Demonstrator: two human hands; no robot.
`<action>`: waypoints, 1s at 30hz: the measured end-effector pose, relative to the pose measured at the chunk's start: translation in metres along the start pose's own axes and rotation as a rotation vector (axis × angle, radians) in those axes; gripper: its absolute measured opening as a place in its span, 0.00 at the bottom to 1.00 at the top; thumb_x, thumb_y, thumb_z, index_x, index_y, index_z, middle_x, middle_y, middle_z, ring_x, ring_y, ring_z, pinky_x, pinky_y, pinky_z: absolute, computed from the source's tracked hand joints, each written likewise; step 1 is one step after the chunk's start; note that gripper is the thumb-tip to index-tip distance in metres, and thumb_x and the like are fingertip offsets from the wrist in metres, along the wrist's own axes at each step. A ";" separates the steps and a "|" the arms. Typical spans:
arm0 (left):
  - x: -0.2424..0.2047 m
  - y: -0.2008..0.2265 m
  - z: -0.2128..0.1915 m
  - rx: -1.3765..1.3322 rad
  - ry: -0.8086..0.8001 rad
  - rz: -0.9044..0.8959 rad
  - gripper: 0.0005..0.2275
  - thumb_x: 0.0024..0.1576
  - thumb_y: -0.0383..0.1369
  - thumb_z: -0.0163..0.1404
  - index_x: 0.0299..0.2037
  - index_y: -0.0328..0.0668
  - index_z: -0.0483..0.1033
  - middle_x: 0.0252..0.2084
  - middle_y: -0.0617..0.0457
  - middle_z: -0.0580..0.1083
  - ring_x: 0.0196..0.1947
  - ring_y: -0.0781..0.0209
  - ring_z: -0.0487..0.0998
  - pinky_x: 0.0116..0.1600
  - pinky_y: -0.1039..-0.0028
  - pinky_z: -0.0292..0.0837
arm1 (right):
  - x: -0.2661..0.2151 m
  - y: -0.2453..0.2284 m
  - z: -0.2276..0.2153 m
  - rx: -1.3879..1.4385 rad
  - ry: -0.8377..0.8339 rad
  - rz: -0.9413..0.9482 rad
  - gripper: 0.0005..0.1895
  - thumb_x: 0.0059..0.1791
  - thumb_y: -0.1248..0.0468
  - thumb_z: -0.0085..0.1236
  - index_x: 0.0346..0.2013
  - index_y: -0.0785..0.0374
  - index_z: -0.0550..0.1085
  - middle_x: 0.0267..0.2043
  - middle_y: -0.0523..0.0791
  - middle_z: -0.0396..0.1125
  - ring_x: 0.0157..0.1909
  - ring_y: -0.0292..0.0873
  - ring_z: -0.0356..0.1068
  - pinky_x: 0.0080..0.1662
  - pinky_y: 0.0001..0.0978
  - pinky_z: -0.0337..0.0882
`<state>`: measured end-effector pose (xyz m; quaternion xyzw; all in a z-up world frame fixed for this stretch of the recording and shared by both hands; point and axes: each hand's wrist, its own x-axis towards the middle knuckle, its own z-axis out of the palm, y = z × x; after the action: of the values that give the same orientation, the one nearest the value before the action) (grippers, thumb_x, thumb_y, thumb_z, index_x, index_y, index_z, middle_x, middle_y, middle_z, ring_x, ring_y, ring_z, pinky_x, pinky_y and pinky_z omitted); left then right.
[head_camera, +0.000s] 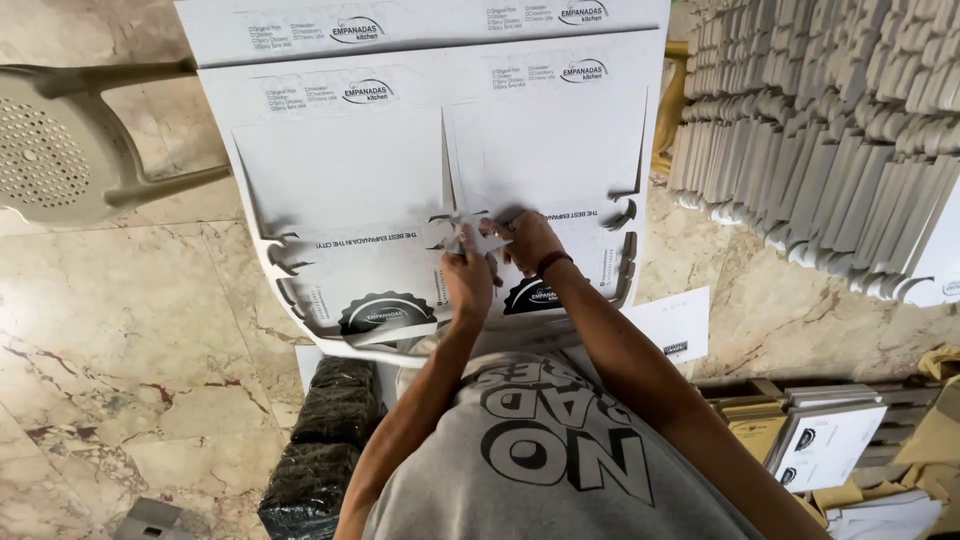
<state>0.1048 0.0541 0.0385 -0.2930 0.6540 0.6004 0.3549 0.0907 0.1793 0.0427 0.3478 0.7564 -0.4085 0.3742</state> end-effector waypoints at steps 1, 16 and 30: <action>-0.018 0.021 0.004 0.120 0.036 0.102 0.19 0.69 0.42 0.40 0.39 0.30 0.75 0.13 0.49 0.67 0.12 0.65 0.67 0.20 0.75 0.64 | 0.029 0.034 0.020 -0.080 0.063 -0.151 0.25 0.52 0.54 0.56 0.16 0.69 0.76 0.17 0.55 0.69 0.27 0.58 0.74 0.39 0.50 0.73; -0.028 0.018 -0.070 0.499 -0.440 0.032 0.26 0.59 0.52 0.50 0.61 0.42 0.70 0.53 0.34 0.75 0.57 0.35 0.74 0.61 0.48 0.68 | -0.020 -0.012 -0.015 0.069 -0.030 -0.079 0.38 0.54 0.36 0.48 0.13 0.62 0.76 0.09 0.46 0.67 0.16 0.46 0.71 0.26 0.36 0.73; 0.027 0.016 -0.213 1.544 -0.591 0.490 0.21 0.64 0.53 0.42 0.54 0.49 0.79 0.55 0.51 0.78 0.60 0.53 0.76 0.63 0.61 0.68 | -0.077 0.076 0.038 -0.218 -0.147 -0.108 0.34 0.58 0.49 0.35 0.19 0.66 0.78 0.17 0.52 0.74 0.19 0.44 0.76 0.27 0.31 0.78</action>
<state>0.0525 -0.1551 0.0310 0.3481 0.8046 0.0990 0.4708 0.2018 0.1614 0.0665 0.2331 0.7845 -0.3680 0.4414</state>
